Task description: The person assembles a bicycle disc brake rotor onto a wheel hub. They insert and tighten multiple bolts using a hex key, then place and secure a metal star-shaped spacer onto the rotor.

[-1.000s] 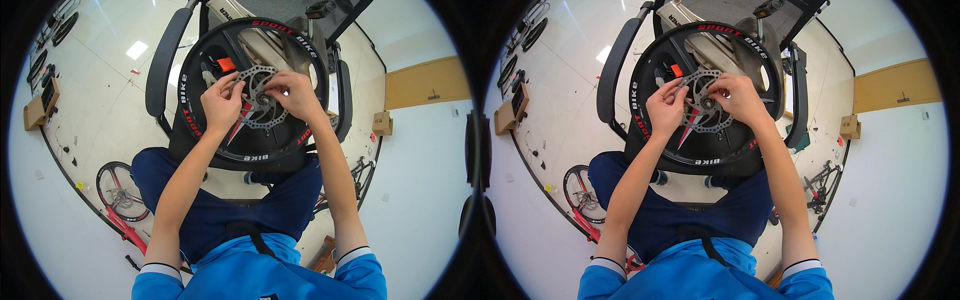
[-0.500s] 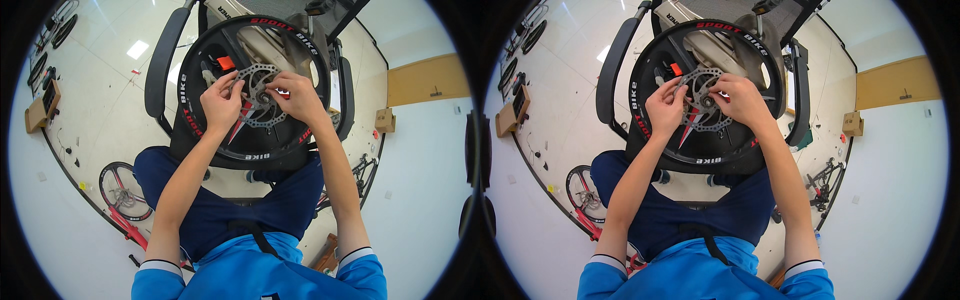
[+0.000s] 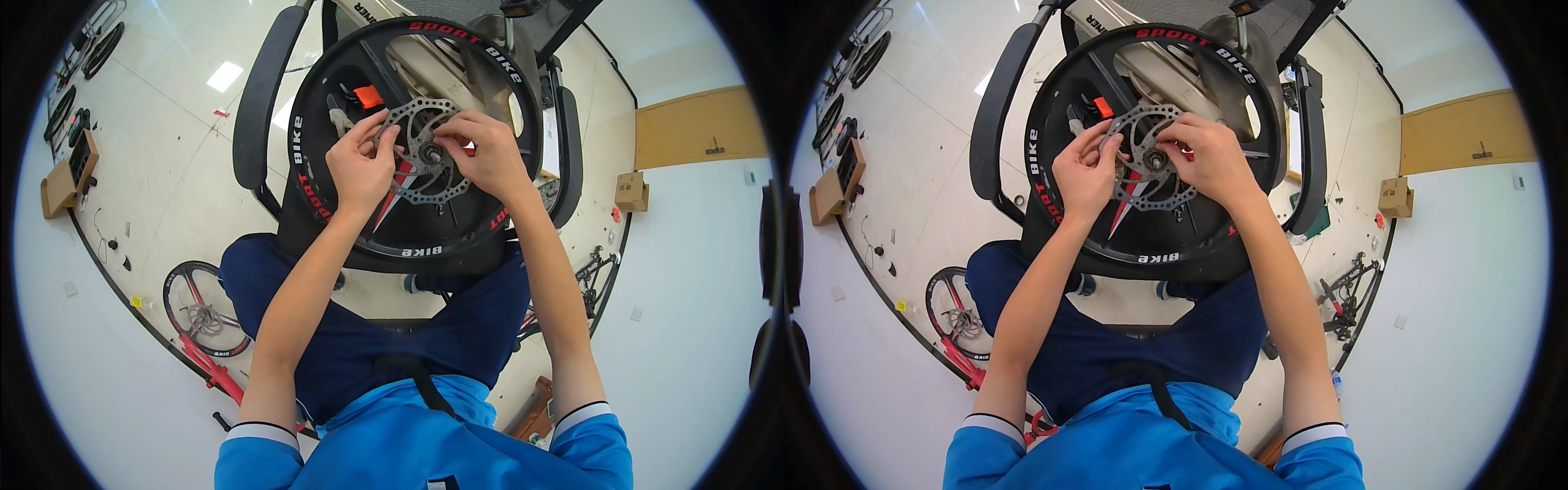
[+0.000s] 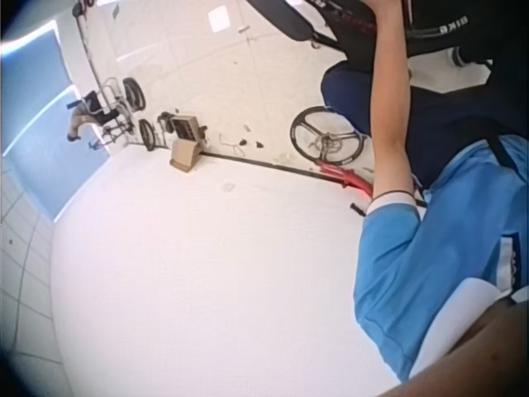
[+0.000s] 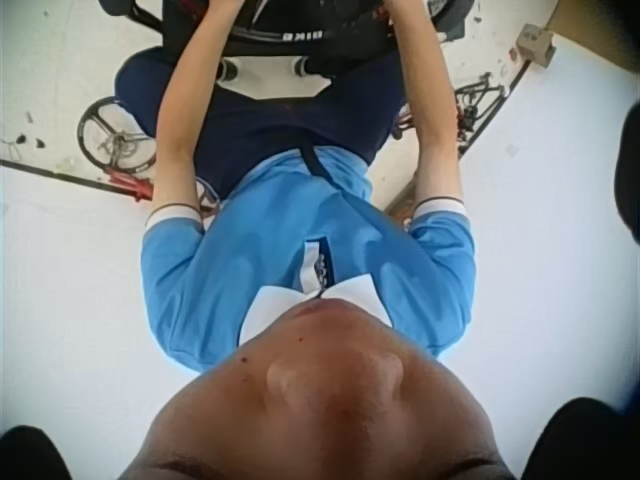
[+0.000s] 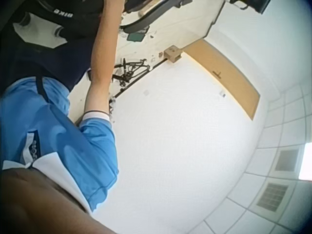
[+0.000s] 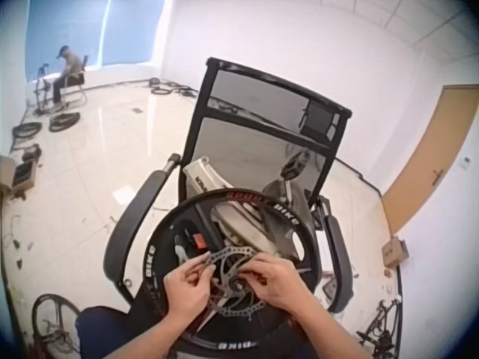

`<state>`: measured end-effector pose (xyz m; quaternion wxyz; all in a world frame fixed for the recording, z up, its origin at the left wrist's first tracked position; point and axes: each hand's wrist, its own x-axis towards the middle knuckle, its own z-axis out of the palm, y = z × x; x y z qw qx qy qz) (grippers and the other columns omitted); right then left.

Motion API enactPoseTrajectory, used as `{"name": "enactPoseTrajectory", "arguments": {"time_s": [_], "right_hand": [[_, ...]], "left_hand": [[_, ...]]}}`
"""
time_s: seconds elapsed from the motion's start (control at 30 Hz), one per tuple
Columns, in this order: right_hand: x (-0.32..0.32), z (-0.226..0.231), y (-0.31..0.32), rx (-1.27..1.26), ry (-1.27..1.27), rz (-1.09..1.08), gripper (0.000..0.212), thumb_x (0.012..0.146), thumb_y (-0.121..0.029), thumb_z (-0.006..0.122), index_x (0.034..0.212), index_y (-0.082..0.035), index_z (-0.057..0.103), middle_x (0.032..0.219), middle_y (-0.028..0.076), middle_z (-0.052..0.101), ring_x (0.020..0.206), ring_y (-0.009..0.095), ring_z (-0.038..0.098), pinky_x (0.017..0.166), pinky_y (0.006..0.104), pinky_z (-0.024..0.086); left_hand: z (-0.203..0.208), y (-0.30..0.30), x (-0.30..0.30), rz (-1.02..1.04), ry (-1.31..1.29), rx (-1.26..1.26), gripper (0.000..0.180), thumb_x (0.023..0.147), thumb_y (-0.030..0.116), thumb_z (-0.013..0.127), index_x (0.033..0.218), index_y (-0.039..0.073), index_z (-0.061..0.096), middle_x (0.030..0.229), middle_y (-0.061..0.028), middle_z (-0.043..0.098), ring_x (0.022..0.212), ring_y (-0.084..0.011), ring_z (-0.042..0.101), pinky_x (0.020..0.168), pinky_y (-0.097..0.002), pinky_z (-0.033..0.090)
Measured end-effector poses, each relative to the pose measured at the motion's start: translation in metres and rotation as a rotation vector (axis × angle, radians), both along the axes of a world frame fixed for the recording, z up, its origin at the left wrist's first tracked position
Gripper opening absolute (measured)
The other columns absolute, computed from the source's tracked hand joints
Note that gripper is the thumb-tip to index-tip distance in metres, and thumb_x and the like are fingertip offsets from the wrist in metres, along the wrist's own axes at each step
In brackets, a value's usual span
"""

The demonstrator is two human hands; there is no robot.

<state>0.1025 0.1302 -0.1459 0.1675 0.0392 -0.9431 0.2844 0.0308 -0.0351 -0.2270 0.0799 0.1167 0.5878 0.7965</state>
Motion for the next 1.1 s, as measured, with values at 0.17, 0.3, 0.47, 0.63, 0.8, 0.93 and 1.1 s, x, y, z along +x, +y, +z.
{"name": "enactPoseTrajectory", "arguments": {"time_s": [0.17, 0.3, 0.47, 0.63, 0.8, 0.93, 1.1], "right_hand": [[-0.002, -0.003, -0.002, 0.098, 0.06, -0.011, 0.011, 0.081, -0.006, 0.078, 0.09, -0.003, 0.072, 0.084, 0.009, 0.067, 0.073, 0.026, 0.067, 0.065, 0.0344, 0.054], [0.002, -0.004, -0.005, 0.233, 0.087, -0.052, 0.013, 0.081, -0.009, 0.08, 0.089, -0.003, 0.072, 0.084, 0.008, 0.067, 0.071, 0.025, 0.067, 0.062, 0.0334, 0.054], [0.002, -0.007, -0.008, 0.196, 0.097, -0.061, 0.014, 0.082, -0.011, 0.08, 0.091, -0.004, 0.072, 0.084, 0.007, 0.066, 0.069, 0.025, 0.066, 0.062, 0.0338, 0.053], [0.003, -0.014, 0.002, 0.228, 0.135, 0.003, 0.012, 0.082, -0.014, 0.077, 0.093, -0.009, 0.074, 0.085, 0.004, 0.065, 0.07, 0.027, 0.065, 0.063, 0.0372, 0.052], [0.006, -0.006, -0.001, 0.138, 0.069, 0.007, 0.015, 0.083, -0.008, 0.075, 0.097, -0.008, 0.077, 0.091, 0.004, 0.066, 0.074, 0.026, 0.068, 0.066, 0.0359, 0.054], [0.006, -0.005, 0.003, 0.171, 0.053, 0.036, 0.021, 0.083, 0.0, 0.074, 0.103, -0.006, 0.076, 0.091, 0.007, 0.067, 0.077, 0.02, 0.069, 0.067, 0.0321, 0.055], [0.005, -0.003, -0.002, 0.038, -0.028, -0.029, 0.019, 0.081, 0.0, 0.075, 0.1, -0.004, 0.075, 0.092, 0.007, 0.067, 0.073, 0.02, 0.067, 0.064, 0.0297, 0.052]], "left_hand": [[0.001, 0.0, -0.001, -0.001, -0.005, 0.0, 0.028, 0.094, 0.003, 0.069, 0.119, -0.009, 0.065, 0.095, -0.0116, 0.074, 0.073, -0.0116, 0.071, 0.06, -0.0213, 0.054], [0.001, 0.0, -0.001, -0.003, -0.012, 0.013, 0.027, 0.094, 0.003, 0.069, 0.119, -0.009, 0.065, 0.095, -0.0117, 0.074, 0.073, -0.0117, 0.071, 0.06, -0.0212, 0.054], [-0.001, 0.0, -0.001, -0.002, 0.001, 0.009, 0.027, 0.094, 0.003, 0.069, 0.119, -0.008, 0.065, 0.095, -0.0117, 0.074, 0.073, -0.0117, 0.071, 0.06, -0.0214, 0.055], [-0.001, 0.001, -0.001, -0.003, 0.013, -0.005, 0.027, 0.094, 0.003, 0.069, 0.119, -0.008, 0.065, 0.096, -0.0118, 0.074, 0.073, -0.0118, 0.071, 0.06, -0.0216, 0.055], [-0.002, 0.0, -0.001, 0.006, 0.009, -0.011, 0.028, 0.095, 0.003, 0.069, 0.12, -0.008, 0.065, 0.096, -0.012, 0.074, 0.074, -0.0118, 0.071, 0.062, -0.022, 0.056], [-0.001, 0.0, -0.001, -0.001, 0.007, 0.008, 0.028, 0.095, 0.003, 0.069, 0.12, -0.008, 0.065, 0.096, -0.012, 0.074, 0.074, -0.0118, 0.071, 0.062, -0.0221, 0.057], [0.001, -0.001, -0.001, -0.009, 0.007, 0.0, 0.028, 0.095, 0.004, 0.069, 0.12, -0.008, 0.065, 0.097, -0.012, 0.074, 0.074, -0.0118, 0.071, 0.062, -0.0221, 0.057]]}}
